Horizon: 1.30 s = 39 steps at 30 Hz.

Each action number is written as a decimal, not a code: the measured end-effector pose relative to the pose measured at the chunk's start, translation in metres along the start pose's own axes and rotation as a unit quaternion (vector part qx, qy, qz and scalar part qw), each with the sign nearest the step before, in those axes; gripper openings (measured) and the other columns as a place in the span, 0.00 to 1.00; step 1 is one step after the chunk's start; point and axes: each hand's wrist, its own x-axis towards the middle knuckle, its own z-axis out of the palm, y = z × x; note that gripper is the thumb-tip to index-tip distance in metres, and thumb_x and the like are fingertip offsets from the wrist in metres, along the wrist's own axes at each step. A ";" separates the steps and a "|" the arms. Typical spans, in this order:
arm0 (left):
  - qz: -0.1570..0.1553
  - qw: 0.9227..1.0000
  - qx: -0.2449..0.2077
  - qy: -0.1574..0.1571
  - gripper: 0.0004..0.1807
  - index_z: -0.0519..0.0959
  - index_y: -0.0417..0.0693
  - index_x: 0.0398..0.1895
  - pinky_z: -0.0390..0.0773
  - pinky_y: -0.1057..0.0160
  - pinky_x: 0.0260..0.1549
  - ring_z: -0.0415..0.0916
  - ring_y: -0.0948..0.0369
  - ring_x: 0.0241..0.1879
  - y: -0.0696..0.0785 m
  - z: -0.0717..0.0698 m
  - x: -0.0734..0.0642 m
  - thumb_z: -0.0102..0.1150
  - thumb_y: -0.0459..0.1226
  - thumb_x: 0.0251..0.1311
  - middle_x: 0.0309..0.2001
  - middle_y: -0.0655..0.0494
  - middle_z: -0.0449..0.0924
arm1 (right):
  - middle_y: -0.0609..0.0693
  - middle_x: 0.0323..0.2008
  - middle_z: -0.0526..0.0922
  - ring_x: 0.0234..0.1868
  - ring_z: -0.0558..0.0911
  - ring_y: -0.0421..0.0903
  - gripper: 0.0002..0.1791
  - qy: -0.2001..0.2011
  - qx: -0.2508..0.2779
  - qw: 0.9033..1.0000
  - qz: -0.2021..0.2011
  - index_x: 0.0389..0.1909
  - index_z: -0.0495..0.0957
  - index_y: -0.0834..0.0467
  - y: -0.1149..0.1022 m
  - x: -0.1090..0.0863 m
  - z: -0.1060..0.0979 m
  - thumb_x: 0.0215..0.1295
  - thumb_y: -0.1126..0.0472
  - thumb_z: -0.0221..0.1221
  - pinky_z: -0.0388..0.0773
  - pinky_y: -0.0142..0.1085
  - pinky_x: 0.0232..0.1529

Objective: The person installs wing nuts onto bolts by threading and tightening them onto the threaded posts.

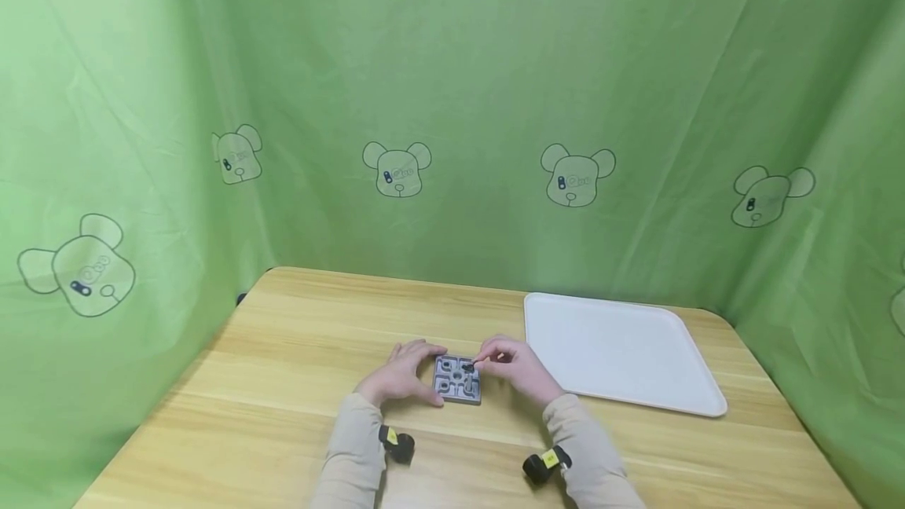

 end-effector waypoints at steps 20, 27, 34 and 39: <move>-0.004 1.000 -0.004 0.000 0.49 0.68 0.54 0.68 0.34 0.38 0.75 0.50 0.46 0.76 -0.002 0.001 0.000 0.78 0.48 0.35 0.72 0.49 0.64 | 0.55 0.42 0.82 0.38 0.74 0.40 0.10 -0.031 -0.013 0.999 0.023 0.38 0.83 0.60 0.010 -0.001 0.002 0.55 0.60 0.67 0.72 0.32 0.43; -0.005 1.000 -0.003 -0.001 0.49 0.68 0.54 0.68 0.34 0.38 0.75 0.50 0.46 0.75 -0.002 0.002 0.001 0.78 0.48 0.35 0.72 0.48 0.63 | 0.54 0.41 0.82 0.38 0.74 0.41 0.10 -0.039 -0.019 0.999 0.018 0.36 0.84 0.57 0.010 -0.002 0.001 0.54 0.58 0.68 0.73 0.31 0.43; -0.004 1.000 -0.006 -0.001 0.49 0.68 0.54 0.68 0.34 0.37 0.75 0.50 0.46 0.76 -0.003 0.002 0.001 0.78 0.48 0.35 0.72 0.48 0.63 | 0.53 0.40 0.82 0.38 0.74 0.42 0.09 -0.041 -0.021 0.999 0.015 0.35 0.82 0.58 0.010 -0.002 0.003 0.54 0.58 0.68 0.73 0.31 0.41; -0.006 1.000 -0.006 -0.001 0.49 0.68 0.54 0.68 0.34 0.38 0.75 0.50 0.46 0.76 -0.002 0.000 0.001 0.78 0.48 0.34 0.72 0.49 0.63 | 0.52 0.40 0.82 0.37 0.75 0.42 0.09 -0.040 -0.030 0.999 0.019 0.35 0.83 0.55 0.010 -0.001 0.003 0.54 0.57 0.68 0.74 0.31 0.40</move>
